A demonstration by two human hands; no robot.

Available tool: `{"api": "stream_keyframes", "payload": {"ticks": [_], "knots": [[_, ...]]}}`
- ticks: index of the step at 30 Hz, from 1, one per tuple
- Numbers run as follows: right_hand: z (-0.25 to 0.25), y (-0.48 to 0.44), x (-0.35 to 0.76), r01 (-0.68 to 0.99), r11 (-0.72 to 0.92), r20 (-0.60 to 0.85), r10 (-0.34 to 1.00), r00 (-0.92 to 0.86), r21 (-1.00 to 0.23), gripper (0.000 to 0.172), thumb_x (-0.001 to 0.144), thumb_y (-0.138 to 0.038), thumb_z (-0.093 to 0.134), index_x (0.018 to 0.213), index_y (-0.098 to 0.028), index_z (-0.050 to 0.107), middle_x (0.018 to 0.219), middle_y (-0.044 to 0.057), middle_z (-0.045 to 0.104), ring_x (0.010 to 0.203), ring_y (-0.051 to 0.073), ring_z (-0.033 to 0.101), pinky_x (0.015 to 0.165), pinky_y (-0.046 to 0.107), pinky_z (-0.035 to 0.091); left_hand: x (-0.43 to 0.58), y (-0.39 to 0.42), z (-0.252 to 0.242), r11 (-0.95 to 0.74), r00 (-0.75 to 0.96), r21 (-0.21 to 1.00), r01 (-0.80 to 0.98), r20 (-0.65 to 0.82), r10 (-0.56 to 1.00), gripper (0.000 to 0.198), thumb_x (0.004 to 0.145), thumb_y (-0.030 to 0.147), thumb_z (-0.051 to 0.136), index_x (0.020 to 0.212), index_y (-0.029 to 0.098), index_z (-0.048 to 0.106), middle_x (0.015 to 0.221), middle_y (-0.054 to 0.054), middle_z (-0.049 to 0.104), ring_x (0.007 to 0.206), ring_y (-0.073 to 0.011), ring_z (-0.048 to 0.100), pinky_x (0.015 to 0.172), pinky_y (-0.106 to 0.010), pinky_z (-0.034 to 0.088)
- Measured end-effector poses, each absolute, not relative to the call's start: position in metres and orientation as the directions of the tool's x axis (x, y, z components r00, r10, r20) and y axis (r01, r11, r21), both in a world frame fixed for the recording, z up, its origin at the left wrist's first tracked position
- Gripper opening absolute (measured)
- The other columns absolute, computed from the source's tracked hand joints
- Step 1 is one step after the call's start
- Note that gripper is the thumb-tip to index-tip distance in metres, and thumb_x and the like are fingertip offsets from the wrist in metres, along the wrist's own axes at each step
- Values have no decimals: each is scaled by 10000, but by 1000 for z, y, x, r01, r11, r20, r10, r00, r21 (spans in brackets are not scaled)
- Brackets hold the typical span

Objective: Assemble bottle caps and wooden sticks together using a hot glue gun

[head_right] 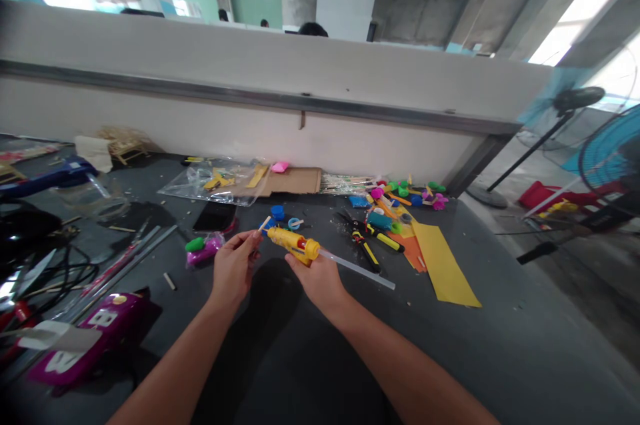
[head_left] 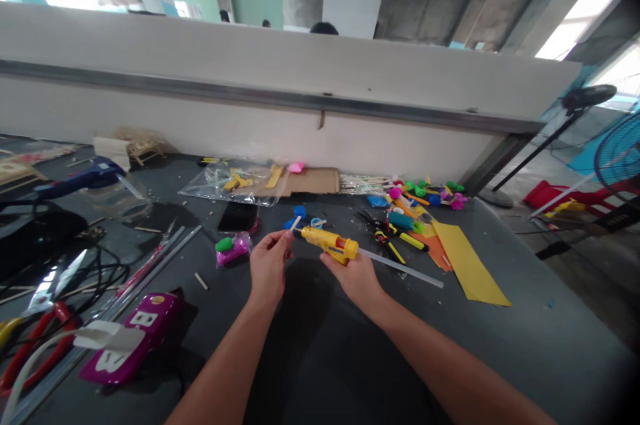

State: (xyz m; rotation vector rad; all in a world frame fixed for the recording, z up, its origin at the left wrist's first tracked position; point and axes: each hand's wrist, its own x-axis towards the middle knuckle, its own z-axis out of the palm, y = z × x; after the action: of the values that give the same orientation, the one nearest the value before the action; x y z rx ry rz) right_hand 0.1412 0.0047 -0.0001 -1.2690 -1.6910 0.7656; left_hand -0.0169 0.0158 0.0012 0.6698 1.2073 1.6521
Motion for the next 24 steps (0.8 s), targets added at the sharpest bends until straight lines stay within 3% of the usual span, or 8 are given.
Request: {"api": "stream_keyframes", "payload": {"ticks": [24], "knots": [[2,4,141,544,324,319,942,-106,-774,260,795,-325,570,986,-173,661,966,78,701,947,250,643,854,356,499,-17,17,-1,-48,-391,933,-357,-103,915,331,567,389,758,740,127,651,661,0,596,502,-57,454,479,-198,346]]}}
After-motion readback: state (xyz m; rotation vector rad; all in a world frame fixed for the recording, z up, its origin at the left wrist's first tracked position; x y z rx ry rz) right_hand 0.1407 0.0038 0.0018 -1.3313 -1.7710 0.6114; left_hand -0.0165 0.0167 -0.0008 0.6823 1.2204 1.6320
